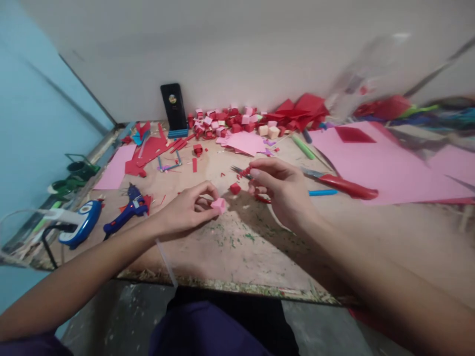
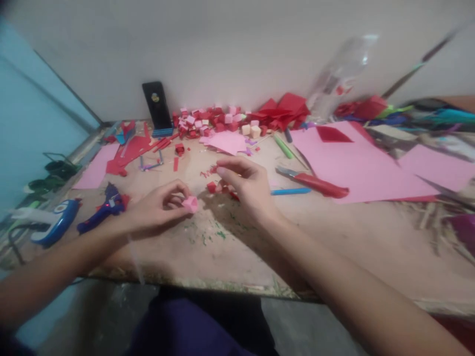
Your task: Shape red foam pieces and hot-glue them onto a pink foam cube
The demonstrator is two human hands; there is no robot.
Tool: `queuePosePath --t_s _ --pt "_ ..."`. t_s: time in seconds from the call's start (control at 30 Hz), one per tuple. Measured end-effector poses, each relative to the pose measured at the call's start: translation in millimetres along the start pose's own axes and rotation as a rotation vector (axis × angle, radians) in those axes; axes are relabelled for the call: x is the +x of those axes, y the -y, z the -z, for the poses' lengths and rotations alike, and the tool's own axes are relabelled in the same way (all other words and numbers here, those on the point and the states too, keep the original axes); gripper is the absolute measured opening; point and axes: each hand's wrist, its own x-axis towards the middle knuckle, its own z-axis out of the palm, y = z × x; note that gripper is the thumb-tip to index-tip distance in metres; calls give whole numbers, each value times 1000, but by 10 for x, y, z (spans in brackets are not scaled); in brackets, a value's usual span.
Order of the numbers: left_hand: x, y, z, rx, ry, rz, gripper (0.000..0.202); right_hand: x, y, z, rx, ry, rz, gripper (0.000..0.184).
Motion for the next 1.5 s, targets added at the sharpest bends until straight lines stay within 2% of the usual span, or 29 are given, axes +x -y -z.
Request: queuePosePath --t_s 0.17,0.27,0.4,0.57,0.63,0.73,0.9,1.1,1.23,1.37,1.5 --pt "7 35 75 158 61 -191 20 -169 114 -89 -298 90 130 10" --pt "27 75 93 149 82 -184 18 -224 200 -84 -502 134 239 14" --pt "46 182 69 147 141 -163 17 -228 221 -46 -732 315 392 21" --pt "68 282 57 303 131 -237 37 -236 106 -2 -851 459 556 29" --pt "82 295 54 307 130 -274 36 -248 74 0 -889 473 589 29" --pt "107 296 46 273 156 -328 26 -266 67 -20 -913 519 609 29" --pt "120 308 42 213 144 -312 43 -277 52 -62 -916 551 622 29" --pt "115 338 -7 226 114 -341 21 -257 -55 -81 -852 607 523 22" --pt "113 373 -40 208 67 -392 41 -241 -120 -82 -843 658 473 20" --pt "83 403 -52 204 43 -344 70 -232 -139 -97 -838 657 463 23" --pt "58 425 -67 182 38 -330 77 -225 -166 -121 -828 661 464 24"
